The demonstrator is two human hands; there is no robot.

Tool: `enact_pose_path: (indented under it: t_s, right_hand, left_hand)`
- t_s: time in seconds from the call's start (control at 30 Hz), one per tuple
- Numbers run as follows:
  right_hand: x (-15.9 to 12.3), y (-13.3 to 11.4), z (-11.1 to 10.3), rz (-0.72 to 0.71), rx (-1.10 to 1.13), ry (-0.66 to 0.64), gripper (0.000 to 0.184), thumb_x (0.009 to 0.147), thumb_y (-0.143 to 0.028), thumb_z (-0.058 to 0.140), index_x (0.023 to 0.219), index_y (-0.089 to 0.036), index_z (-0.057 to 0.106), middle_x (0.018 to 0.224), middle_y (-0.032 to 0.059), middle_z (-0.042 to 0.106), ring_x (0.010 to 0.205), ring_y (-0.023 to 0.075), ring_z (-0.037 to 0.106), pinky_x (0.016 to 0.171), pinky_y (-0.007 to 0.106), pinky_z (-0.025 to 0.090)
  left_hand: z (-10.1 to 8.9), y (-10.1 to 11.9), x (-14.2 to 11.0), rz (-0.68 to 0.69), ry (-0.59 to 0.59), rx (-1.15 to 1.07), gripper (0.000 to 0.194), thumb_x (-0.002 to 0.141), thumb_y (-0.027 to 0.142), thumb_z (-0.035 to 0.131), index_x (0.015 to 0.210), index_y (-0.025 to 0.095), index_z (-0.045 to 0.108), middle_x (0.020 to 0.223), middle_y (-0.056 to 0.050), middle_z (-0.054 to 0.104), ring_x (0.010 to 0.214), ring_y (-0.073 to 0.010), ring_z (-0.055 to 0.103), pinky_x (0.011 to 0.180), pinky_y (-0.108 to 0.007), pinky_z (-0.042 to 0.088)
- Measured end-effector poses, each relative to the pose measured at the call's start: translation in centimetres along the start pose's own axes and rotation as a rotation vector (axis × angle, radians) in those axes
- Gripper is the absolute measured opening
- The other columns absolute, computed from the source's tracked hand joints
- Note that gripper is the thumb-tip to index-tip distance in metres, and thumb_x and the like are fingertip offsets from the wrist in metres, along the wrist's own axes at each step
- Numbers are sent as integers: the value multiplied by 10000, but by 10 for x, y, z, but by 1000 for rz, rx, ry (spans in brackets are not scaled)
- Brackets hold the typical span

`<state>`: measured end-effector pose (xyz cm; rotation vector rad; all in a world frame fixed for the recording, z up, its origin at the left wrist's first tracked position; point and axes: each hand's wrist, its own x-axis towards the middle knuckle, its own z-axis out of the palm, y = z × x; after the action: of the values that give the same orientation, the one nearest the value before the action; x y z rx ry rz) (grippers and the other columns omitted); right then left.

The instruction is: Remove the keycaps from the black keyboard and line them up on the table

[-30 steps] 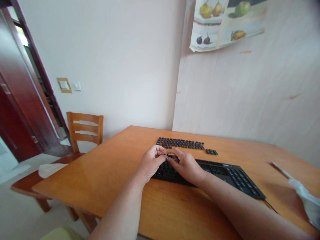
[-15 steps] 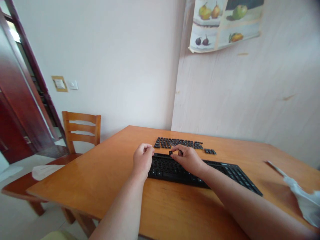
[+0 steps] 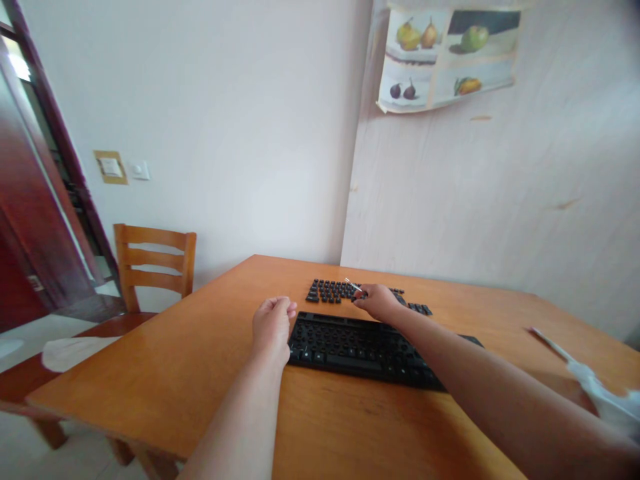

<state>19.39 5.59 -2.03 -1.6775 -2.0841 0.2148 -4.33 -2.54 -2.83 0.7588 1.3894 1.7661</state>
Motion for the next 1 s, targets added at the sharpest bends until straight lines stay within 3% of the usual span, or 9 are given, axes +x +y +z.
enact_pose_path:
  t_s: [0.4, 1.0]
  right_hand:
    - [27, -4, 27, 11, -89, -36, 188, 710, -247, 676, 889, -238, 733, 850, 29, 715, 775, 186, 624, 638, 251, 405]
    - [33, 0, 33, 34, -133, -83, 132, 717, -270, 643, 807, -237, 734, 791, 12, 703, 730, 168, 618, 609, 238, 394]
  left_hand:
    - [0, 1, -1, -71, -16, 1, 199, 652, 322, 639, 773, 168, 604, 811, -67, 718, 685, -137, 636, 550, -225, 399]
    - [2, 0, -1, -101, -18, -31, 197, 646, 309, 647, 767, 159, 606, 782, -69, 709, 651, -123, 615, 516, -206, 382]
